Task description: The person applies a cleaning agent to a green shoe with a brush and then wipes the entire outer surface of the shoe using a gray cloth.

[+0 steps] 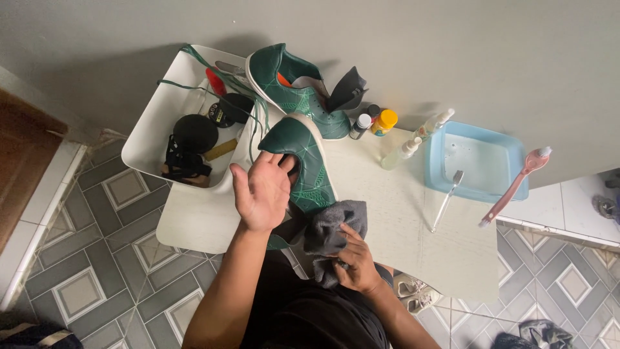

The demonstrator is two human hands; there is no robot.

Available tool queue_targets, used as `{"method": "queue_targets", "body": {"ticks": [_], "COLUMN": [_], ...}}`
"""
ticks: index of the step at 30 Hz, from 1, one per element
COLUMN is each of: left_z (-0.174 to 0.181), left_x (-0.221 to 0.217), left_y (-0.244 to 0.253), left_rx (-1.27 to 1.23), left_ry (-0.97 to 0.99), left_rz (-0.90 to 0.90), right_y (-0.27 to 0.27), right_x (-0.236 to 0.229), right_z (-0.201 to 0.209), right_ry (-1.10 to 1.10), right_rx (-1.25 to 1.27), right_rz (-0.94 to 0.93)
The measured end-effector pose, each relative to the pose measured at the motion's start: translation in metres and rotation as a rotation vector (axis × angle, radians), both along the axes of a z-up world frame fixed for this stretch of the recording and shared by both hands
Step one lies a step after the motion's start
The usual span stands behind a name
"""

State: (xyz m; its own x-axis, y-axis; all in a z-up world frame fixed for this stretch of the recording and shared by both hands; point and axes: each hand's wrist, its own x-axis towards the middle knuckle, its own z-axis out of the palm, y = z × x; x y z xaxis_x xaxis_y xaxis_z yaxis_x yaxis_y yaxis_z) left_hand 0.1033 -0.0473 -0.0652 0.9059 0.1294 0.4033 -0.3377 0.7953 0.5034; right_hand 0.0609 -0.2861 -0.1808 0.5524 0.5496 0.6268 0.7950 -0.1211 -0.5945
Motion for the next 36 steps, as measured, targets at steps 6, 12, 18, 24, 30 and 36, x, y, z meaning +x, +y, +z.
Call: {"method": "queue_targets", "body": {"ticks": [6,12,18,24,30,36], "left_z": [0.000,-0.001,-0.005,-0.015,-0.020,-0.017], "left_x": [0.000,0.005,0.000,0.007,0.009,0.011], "left_y": [0.010,0.005,0.001,0.016,0.004,0.004], "left_rx": [0.001,0.124,0.192,0.157,0.146,0.157], "left_ry": [0.112,0.150,0.213,0.127,0.091,0.056], "left_rz": [-0.004,0.060,0.067,0.060,0.007,-0.020], "right_y": [-0.021,0.002,0.045,0.075,0.051,0.001], "right_x": [-0.017,0.020,0.060,0.043,0.016,-0.008], "right_z": [-0.008,0.106,0.155,0.085,0.032,-0.080], "right_ry": [0.156,0.196,0.016,-0.001,-0.019,0.140], "right_rx": [-0.043,0.452,0.312,0.063,0.012,-0.129], "right_rz": [-0.077,-0.294,-0.317,-0.323,-0.457,-0.514]}}
